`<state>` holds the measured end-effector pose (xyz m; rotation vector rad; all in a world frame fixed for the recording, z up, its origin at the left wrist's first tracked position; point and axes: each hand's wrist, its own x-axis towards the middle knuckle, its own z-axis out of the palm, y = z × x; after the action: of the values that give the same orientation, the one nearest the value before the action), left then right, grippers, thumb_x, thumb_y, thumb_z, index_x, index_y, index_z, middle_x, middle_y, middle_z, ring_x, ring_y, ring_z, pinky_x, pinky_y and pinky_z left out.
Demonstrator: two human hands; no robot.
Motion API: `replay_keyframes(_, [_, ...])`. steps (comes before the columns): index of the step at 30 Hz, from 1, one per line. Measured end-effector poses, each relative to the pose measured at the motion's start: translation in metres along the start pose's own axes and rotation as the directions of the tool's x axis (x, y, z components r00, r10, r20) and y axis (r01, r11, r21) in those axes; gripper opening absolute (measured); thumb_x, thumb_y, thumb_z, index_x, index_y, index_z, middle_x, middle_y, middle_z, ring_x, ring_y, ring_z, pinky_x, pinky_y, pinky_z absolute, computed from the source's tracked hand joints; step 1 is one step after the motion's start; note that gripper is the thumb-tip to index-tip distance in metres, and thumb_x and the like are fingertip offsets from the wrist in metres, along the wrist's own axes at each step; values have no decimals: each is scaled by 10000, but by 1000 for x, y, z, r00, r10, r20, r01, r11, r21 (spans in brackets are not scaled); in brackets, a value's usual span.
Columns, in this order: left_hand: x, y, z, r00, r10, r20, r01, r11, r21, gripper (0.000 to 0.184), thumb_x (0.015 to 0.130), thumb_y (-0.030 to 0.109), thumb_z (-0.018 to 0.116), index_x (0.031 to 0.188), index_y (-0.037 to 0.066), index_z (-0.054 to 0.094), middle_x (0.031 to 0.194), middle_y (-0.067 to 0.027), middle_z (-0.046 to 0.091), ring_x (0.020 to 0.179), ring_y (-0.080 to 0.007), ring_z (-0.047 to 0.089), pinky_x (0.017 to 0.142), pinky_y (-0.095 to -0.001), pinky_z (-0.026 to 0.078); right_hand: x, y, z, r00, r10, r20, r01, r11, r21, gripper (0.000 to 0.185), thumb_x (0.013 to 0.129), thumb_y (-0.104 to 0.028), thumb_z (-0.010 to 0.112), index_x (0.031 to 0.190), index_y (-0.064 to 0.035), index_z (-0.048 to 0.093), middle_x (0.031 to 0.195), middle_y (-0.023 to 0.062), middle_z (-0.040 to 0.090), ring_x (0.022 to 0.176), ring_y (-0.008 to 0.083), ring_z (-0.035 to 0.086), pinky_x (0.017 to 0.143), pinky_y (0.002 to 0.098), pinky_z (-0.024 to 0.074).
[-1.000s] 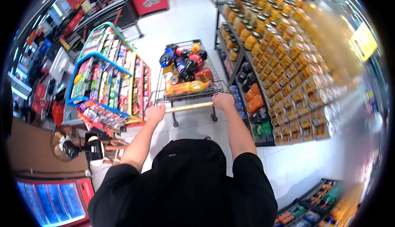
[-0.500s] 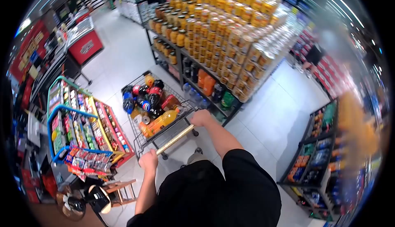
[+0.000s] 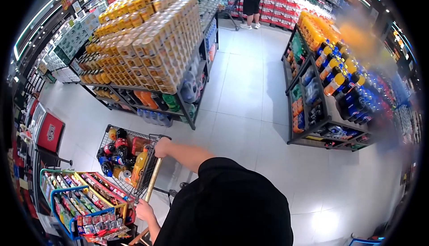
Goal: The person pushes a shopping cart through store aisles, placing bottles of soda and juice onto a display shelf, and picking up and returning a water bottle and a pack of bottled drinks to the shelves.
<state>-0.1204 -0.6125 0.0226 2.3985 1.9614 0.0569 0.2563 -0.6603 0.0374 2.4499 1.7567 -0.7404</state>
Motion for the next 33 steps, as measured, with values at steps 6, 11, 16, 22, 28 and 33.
replay_keyframes(6, [-77, 5, -11, 999, -1, -49, 2, 1000, 27, 650, 1046, 432, 418, 801, -36, 797, 794, -279, 740, 748, -491, 729, 713, -602, 560, -75, 15, 21, 997, -78, -24, 78, 997, 20, 418, 934, -364, 520, 958, -107, 848, 1010, 113, 820, 949, 332, 775, 794, 486, 589])
replay_keyframes(11, [-140, -12, 2, 999, 10, -34, -9, 1000, 8, 644, 1048, 425, 411, 809, -32, 796, 796, -270, 747, 750, -488, 734, 715, -606, 566, -137, 20, 49, 998, -64, 14, 63, 997, 38, 406, 937, -363, 527, 956, -119, 850, 999, 107, 820, 945, 324, 777, 787, 479, 590])
replay_keyframes(16, [-200, -5, -8, 999, 48, 23, -48, 999, 7, 641, 1050, 415, 404, 798, -37, 783, 813, -261, 755, 782, -479, 742, 740, -595, 573, -200, 35, 58, 1000, -22, -3, 22, 999, 43, 418, 942, -373, 520, 989, -124, 851, 1034, 106, 820, 967, 314, 778, 812, 474, 592])
replay_keyframes(22, [-279, -8, -17, 994, 81, 68, -80, 996, -26, 651, 1055, 409, 381, 814, -27, 800, 817, -259, 757, 769, -472, 741, 734, -582, 575, -271, 41, 92, 999, 28, -27, -28, 1000, -10, 415, 929, -359, 526, 983, -96, 843, 1046, 128, 816, 973, 332, 776, 839, 481, 596])
replay_keyframes(28, [-362, -15, -24, 983, 116, 145, -109, 993, -55, 657, 1067, 415, 362, 820, 9, 815, 792, -246, 753, 757, -453, 747, 724, -561, 577, -342, 53, 125, 998, 65, -7, -65, 996, -67, 439, 942, -407, 521, 954, -101, 837, 1030, 150, 813, 987, 345, 777, 856, 484, 600])
replay_keyframes(33, [-432, -22, -31, 978, 116, 176, -106, 992, -64, 668, 1077, 419, 360, 777, 23, 805, 773, -231, 751, 728, -448, 744, 686, -551, 577, -414, 52, 131, 994, 107, 38, -103, 991, -87, 442, 926, -391, 520, 951, -84, 838, 1019, 144, 816, 975, 353, 781, 825, 493, 604])
